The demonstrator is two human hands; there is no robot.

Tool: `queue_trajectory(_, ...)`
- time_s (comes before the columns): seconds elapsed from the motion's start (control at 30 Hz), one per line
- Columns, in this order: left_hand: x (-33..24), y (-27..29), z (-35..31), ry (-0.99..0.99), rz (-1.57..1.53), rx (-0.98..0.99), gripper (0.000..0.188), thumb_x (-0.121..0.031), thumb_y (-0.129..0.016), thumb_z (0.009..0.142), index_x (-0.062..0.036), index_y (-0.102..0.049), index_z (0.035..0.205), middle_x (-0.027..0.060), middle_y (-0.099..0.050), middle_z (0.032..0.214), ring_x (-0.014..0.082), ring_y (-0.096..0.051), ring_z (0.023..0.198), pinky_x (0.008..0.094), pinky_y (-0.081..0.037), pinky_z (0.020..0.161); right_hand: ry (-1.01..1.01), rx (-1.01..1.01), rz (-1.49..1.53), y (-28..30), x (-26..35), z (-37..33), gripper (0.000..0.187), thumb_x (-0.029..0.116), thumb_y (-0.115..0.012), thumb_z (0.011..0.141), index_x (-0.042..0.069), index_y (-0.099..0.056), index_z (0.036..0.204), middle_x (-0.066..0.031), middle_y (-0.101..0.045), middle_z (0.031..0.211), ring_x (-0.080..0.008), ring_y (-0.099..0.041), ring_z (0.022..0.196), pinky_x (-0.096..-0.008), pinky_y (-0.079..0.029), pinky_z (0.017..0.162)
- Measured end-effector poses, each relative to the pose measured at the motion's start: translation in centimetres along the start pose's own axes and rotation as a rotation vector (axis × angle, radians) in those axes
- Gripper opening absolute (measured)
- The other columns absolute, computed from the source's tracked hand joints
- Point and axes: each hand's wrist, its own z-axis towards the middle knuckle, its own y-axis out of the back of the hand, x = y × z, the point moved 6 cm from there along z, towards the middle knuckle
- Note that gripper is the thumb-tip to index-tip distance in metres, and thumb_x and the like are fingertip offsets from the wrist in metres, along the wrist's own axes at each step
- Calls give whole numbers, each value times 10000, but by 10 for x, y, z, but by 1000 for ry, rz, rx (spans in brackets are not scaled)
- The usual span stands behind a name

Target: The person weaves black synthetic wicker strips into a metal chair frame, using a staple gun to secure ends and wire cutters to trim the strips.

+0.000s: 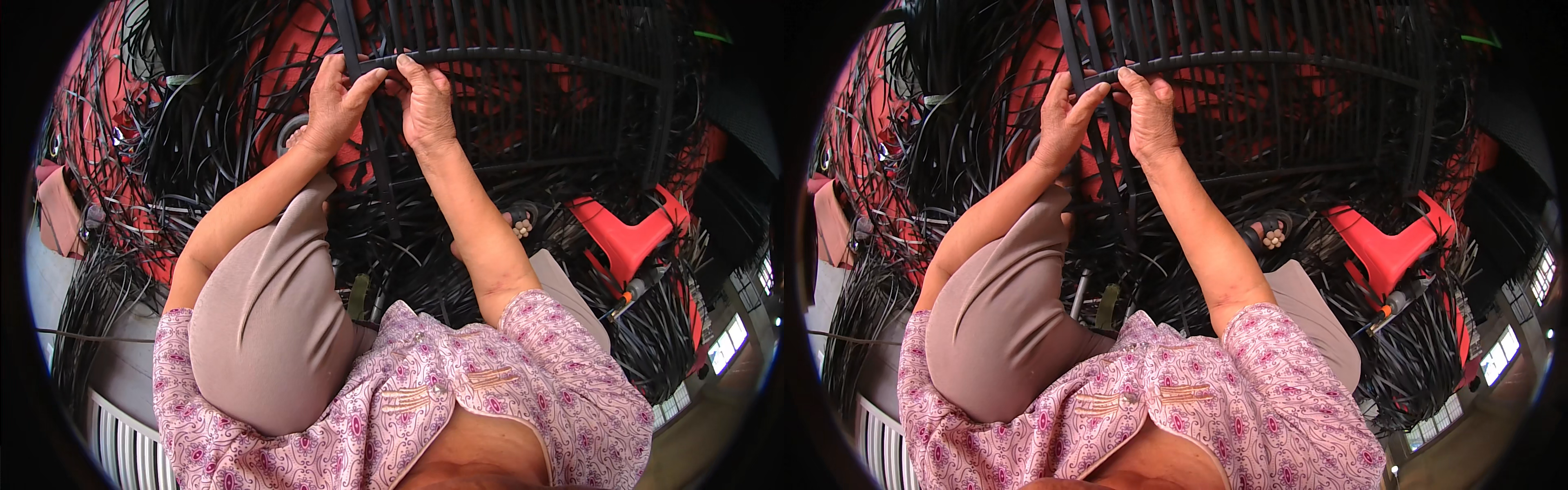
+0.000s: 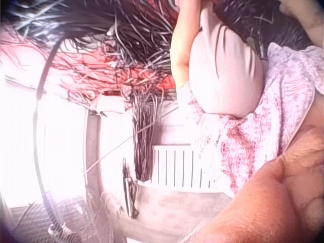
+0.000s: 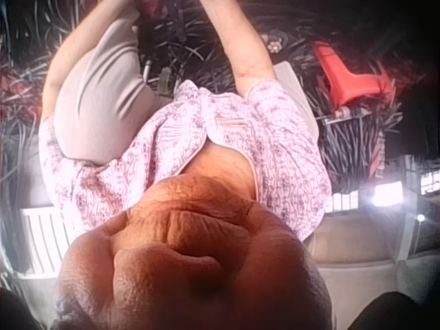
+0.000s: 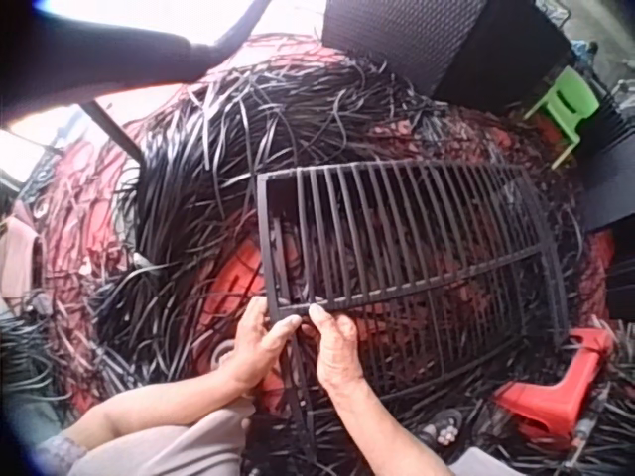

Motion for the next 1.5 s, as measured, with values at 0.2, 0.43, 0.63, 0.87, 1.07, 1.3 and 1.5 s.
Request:
queue_trajectory(0.2, -6, 0, -1, -58, 119, -26, 281, -235, -699, 891, -19, -599, 1040, 47, -538, 921, 128, -548, 786, 266, -459, 703, -32, 40, -42, 4, 4, 0, 194, 217, -688, 891, 79, -665, 1025, 11, -689, 892, -93, -644, 825, -261, -475, 757)
queue_trajectory(0.43, -6, 0, -1, -137, 192, -48, 257, -231, -694, 888, -25, -605, 1012, 56, -529, 897, 151, -528, 762, 290, -445, 688, 39, 67, -27, 0, 1, 1, 172, 190, -717, 881, 65, -672, 990, 2, -682, 913, -96, -630, 819, -262, -481, 783)
queue_trajectory(0.63, -8, -1, -2, -133, 140, -56, 230, -215, -688, 888, -24, -607, 988, 64, -521, 876, 164, -515, 740, 306, -439, 669, 4, 61, -76, 6, -3, -8, 187, 203, -739, 868, 70, -677, 985, 5, -682, 927, -88, -621, 833, -258, -482, 782)
queue_trajectory(0.87, -11, -1, -2, -157, 189, -57, 230, -205, -691, 885, -22, -607, 995, 83, -524, 877, 197, -528, 746, 316, -444, 675, 24, -1, -50, 4, -6, -5, 187, 228, -774, 832, 86, -688, 916, 25, -674, 870, -65, -605, 794, -218, -453, 712)
queue_trajectory(1.07, -10, 0, -2, -224, 255, -57, 229, -195, -695, 886, -19, -609, 1005, 86, -533, 886, 202, -545, 759, 319, -450, 690, 81, -22, -59, -1, -5, -2, 163, 208, -759, 841, 79, -683, 906, 23, -671, 841, -69, -605, 744, -230, -465, 693)
queue_trajectory(1.3, -4, -1, -1, -158, 179, -60, 249, -192, -706, 881, -13, -601, 1018, 81, -554, 909, 174, -570, 772, 296, -467, 697, 15, -17, -55, -1, -2, -2, 149, 217, -727, 869, 88, -671, 918, 20, -672, 855, -76, -613, 761, -246, -482, 703)
queue_trajectory(1.5, -3, -1, -1, -129, 139, -65, 306, -253, -732, 847, -18, -584, 973, 115, -559, 916, 266, -567, 844, 365, -468, 754, -13, -3, 42, -3, -5, 1, 127, 218, -663, 914, 93, -659, 934, 10, -667, 870, -89, -614, 767, -256, -490, 715)
